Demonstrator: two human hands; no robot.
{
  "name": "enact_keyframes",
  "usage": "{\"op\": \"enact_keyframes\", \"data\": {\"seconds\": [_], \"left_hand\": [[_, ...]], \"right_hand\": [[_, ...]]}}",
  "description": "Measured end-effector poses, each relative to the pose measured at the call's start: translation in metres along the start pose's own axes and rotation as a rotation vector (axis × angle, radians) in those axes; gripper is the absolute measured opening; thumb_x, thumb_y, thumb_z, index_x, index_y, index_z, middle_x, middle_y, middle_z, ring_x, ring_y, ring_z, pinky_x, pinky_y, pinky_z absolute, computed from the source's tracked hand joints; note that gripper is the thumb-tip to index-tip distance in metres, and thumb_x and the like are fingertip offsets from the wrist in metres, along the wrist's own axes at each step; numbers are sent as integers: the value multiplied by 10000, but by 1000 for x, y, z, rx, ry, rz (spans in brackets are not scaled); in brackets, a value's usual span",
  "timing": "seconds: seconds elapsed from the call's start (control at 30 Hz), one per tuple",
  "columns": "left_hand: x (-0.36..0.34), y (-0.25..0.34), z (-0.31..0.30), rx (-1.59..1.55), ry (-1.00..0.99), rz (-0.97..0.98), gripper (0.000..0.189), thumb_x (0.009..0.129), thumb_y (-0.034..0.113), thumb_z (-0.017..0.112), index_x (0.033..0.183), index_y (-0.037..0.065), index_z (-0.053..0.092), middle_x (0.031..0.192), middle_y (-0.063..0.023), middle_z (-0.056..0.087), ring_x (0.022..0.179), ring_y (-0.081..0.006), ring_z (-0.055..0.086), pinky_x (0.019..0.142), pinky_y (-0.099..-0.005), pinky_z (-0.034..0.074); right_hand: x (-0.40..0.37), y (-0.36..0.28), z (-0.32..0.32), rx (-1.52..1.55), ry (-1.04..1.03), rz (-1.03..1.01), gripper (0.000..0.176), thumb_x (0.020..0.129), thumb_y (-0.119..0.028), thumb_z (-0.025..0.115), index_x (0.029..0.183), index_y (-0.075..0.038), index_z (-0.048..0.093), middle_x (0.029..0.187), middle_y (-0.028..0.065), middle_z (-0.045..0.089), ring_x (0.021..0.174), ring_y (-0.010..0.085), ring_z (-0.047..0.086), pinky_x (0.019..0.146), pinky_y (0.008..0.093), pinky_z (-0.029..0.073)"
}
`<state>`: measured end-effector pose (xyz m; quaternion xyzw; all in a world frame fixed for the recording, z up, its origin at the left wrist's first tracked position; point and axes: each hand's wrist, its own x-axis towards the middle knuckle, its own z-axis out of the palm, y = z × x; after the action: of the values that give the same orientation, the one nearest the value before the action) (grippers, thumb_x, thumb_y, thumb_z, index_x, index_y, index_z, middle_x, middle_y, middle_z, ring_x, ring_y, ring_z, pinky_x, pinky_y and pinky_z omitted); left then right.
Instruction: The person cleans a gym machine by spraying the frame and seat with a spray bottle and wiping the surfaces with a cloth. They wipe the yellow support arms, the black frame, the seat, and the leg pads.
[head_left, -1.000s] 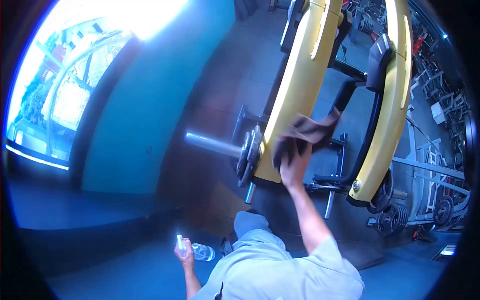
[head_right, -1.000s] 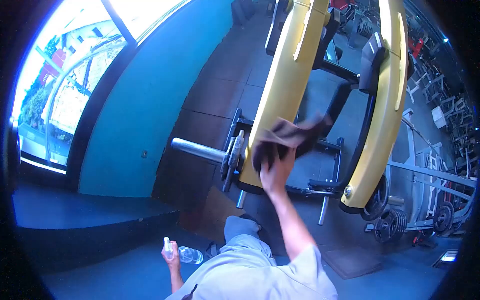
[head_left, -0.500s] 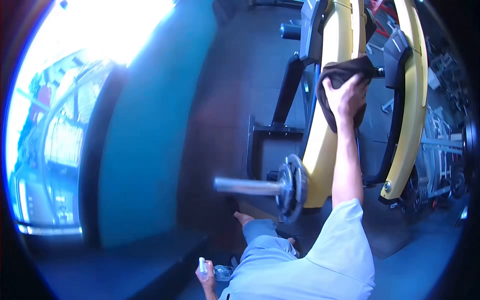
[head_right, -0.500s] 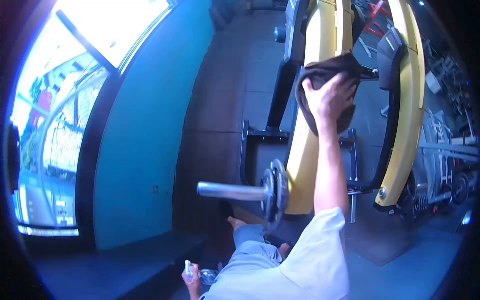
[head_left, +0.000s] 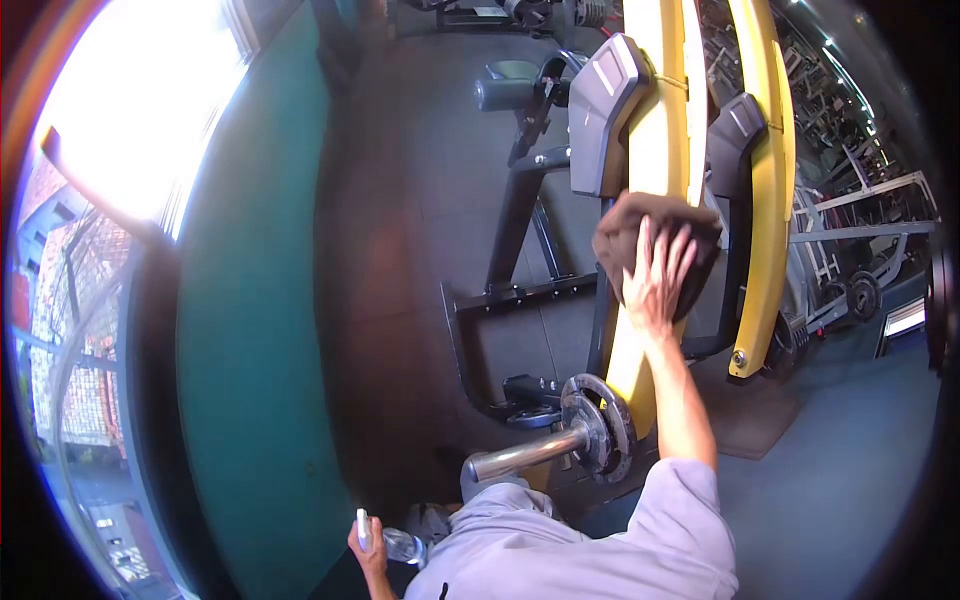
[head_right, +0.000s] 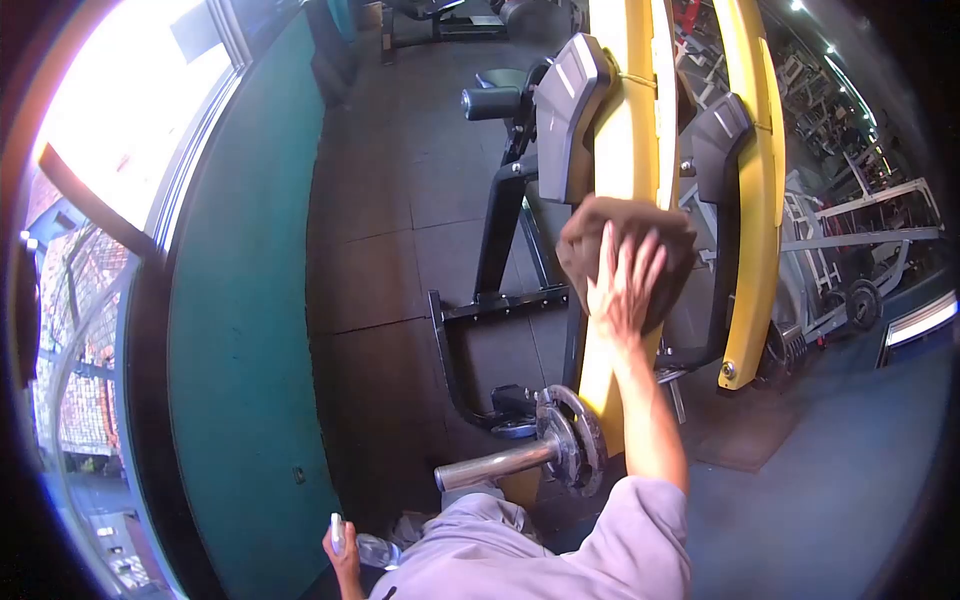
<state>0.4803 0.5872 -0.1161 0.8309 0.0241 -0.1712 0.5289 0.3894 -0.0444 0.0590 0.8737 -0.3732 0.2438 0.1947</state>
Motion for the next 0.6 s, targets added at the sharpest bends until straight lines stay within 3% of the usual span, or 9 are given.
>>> {"op": "enact_keyframes", "data": {"seconds": [0.1, 0.17, 0.23, 0.27, 0.33, 0.43, 0.47, 0.5, 0.6], "left_hand": [[56, 41, 6, 176, -167, 145, 190, 929, 186, 697, 843, 33, 624, 715, -7, 554, 636, -91, 489, 578, -283, 409], [97, 86, 19, 185, -317, 158, 174, 908, 164, 707, 823, 33, 632, 707, -34, 556, 649, -116, 505, 580, -313, 412], [134, 126, 46, 310, -444, 414, 143, 866, 121, 708, 783, 39, 626, 696, -89, 554, 630, -203, 525, 576, -371, 417], [154, 151, 68, 325, -533, 624, 167, 845, 106, 694, 751, 31, 578, 678, -104, 503, 609, -248, 498, 565, -392, 401], [189, 211, 125, 280, -701, 938, 155, 787, 54, 660, 709, 29, 529, 679, -150, 483, 624, -366, 477, 580, -449, 398], [234, 316, 231, 89, -847, 1158, 196, 824, 83, 689, 712, 42, 533, 672, -141, 491, 630, -353, 488, 596, -443, 407], [251, 342, 275, -13, -818, 1333, 205, 840, 100, 686, 714, 38, 537, 665, -137, 500, 608, -351, 477, 581, -434, 404], [257, 384, 310, -56, -814, 1412, 203, 844, 103, 689, 717, 41, 542, 651, -135, 502, 600, -345, 484, 576, -426, 408], [269, 477, 402, -286, -873, 1382, 176, 850, 148, 694, 753, 41, 593, 664, -141, 547, 619, -328, 532, 598, -419, 438]], "right_hand": [[82, 1, 8, 28, 198, 14, 948, 729, -217, 822, 1532, -101, 332, 1518, 209, 376, 1445, 503, 216, 1168, 641, 186], [138, 7, 14, 187, 414, 39, 756, 800, -194, 764, 1472, -75, 440, 1491, 235, 423, 1416, 537, 260, 1160, 622, 228], [200, 23, 35, 436, 650, -87, 550, 905, -218, 656, 1396, -13, 516, 1335, 294, 552, 1336, 525, 400, 1123, 541, 336], [223, 21, 38, 580, 547, 164, 499, 947, -265, 585, 1351, 23, 536, 1267, 313, 582, 1278, 509, 463, 1087, 500, 377], [246, 6, 17, 836, 374, 407, 526, 1001, -359, 470, 1278, 79, 560, 1165, 342, 618, 1182, 482, 549, 1018, 448, 432], [248, 7, 18, 927, 397, 461, 606, 1013, -441, 404, 1229, 97, 582, 1195, 326, 620, 1165, 443, 571, 1005, 427, 431], [242, 13, 18, 893, 395, 507, 615, 1014, -450, 405, 1240, 95, 578, 1218, 312, 618, 1177, 426, 569, 1015, 422, 425], [240, 14, 14, 861, 386, 542, 623, 1014, -459, 406, 1252, 92, 574, 1241, 299, 615, 1190, 410, 567, 1025, 418, 419], [244, 27, 15, 941, 325, 632, 638, 1019, -475, 411, 1302, 79, 551, 1291, 244, 610, 1215, 334, 566, 1041, 378, 410]]}}
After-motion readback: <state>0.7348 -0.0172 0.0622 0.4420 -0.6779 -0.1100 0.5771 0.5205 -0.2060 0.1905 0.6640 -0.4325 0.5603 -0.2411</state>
